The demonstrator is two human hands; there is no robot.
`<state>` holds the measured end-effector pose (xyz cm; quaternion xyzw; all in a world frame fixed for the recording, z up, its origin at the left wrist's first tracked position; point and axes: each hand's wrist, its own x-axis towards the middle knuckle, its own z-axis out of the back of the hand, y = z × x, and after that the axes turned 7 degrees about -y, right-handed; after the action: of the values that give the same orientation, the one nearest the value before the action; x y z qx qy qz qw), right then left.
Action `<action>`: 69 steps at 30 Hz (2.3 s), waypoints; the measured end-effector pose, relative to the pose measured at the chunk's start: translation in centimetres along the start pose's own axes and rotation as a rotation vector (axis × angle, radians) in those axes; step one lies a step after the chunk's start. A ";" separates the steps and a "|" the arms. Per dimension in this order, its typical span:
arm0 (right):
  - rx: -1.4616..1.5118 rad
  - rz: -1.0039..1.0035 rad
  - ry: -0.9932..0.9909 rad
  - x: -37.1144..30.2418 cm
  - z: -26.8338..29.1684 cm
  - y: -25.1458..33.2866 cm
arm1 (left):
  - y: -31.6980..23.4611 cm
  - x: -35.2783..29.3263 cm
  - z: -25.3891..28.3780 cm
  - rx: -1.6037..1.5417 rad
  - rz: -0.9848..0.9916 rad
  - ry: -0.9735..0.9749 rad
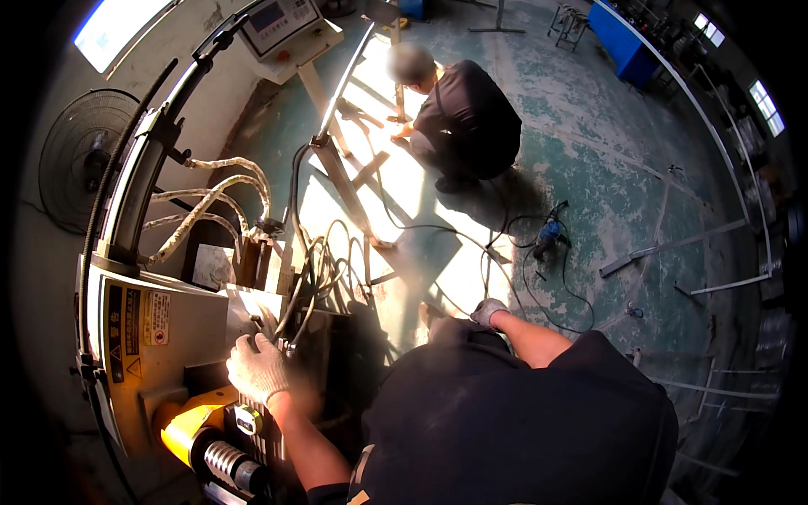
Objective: The person repeatedly feeds long metal rods into a bench grinder, removes them, and uses a caliper to measure the diameter. The person repeats this cycle multiple times while another worker welds nearby.
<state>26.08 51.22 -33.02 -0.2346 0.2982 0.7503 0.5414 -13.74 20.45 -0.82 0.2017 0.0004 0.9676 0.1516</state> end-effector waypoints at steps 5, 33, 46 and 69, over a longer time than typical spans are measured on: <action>-0.004 0.004 0.001 -0.1 0.0 -0.2 | 0.1 0.1 0.0 -0.002 0.006 0.021; 0.020 0.021 0.073 -0.5 1.1 1.1 | 0.1 -0.1 -0.1 0.006 -0.015 -0.037; 0.021 0.014 0.003 0.4 -0.1 0.5 | -0.2 -0.1 0.1 -0.004 -0.008 -0.040; -0.023 0.059 0.001 1.3 -0.4 0.2 | 0.0 -0.1 -0.3 0.007 -0.021 -0.057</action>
<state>25.50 51.75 -34.09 -0.2325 0.2966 0.7692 0.5161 -13.76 20.42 -1.14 0.2298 0.0013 0.9598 0.1613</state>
